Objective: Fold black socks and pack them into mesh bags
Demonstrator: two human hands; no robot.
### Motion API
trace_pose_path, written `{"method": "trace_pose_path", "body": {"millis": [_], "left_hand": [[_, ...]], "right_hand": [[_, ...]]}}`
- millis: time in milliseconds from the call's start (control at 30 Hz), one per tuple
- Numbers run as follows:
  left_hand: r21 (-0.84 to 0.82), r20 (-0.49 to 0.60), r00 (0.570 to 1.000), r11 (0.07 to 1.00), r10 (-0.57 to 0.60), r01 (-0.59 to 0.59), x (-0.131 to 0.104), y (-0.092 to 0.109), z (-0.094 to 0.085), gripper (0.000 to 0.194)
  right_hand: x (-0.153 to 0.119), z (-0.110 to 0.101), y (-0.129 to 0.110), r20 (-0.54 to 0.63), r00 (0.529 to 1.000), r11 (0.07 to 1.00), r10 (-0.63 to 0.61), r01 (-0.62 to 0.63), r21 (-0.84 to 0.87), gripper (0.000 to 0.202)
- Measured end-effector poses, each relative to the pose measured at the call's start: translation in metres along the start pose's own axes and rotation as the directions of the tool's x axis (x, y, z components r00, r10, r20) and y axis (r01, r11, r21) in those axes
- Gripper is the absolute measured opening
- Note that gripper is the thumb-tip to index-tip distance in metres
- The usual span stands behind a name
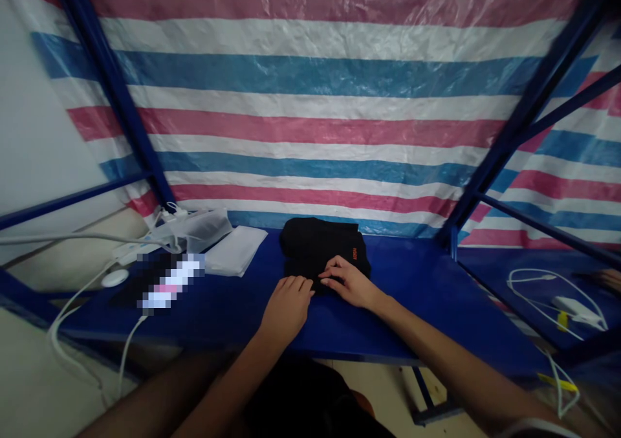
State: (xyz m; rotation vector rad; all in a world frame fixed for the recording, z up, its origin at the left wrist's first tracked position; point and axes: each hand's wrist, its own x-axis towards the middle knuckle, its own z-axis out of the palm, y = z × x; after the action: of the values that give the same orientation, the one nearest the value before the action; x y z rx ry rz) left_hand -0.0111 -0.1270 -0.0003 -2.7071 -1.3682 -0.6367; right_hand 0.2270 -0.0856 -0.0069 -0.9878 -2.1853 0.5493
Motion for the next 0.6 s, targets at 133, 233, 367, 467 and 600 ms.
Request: {"method": "trace_pose_path", "body": {"millis": [133, 233, 367, 467, 600], "left_hand": [[-0.086, -0.033, 0.999, 0.996, -0.032, 0.029, 0.001, -0.007, 0.004, 0.029], [-0.247, -0.002, 0.996, 0.965, -0.088, 0.085, -0.003, -0.005, 0.002, 0.030], [-0.391, 0.091, 0.978, 0.896, -0.190, 0.211, -0.002, -0.004, -0.003, 0.032], [-0.431, 0.108, 0.974, 0.873, -0.202, 0.228, 0.003, -0.008, -0.003, 0.033], [-0.297, 0.003, 0.971, 0.927, -0.238, 0.228, 0.009, -0.008, 0.001, 0.029]], "right_hand": [[0.000, 0.009, 0.002, -0.074, 0.990, 0.992, 0.122, -0.119, 0.043, 0.022], [-0.006, 0.007, -0.005, -0.014, 0.979, 0.974, 0.202, -0.200, 0.106, 0.019], [-0.021, -0.002, -0.024, -0.065, 0.998, 0.994, -0.024, 0.017, -0.108, 0.016], [-0.026, -0.006, -0.034, 0.024, 0.980, 0.949, -0.198, 0.198, -0.245, 0.027], [-0.019, -0.008, -0.029, 0.091, 0.976, 0.952, -0.197, 0.212, -0.221, 0.042]]}}
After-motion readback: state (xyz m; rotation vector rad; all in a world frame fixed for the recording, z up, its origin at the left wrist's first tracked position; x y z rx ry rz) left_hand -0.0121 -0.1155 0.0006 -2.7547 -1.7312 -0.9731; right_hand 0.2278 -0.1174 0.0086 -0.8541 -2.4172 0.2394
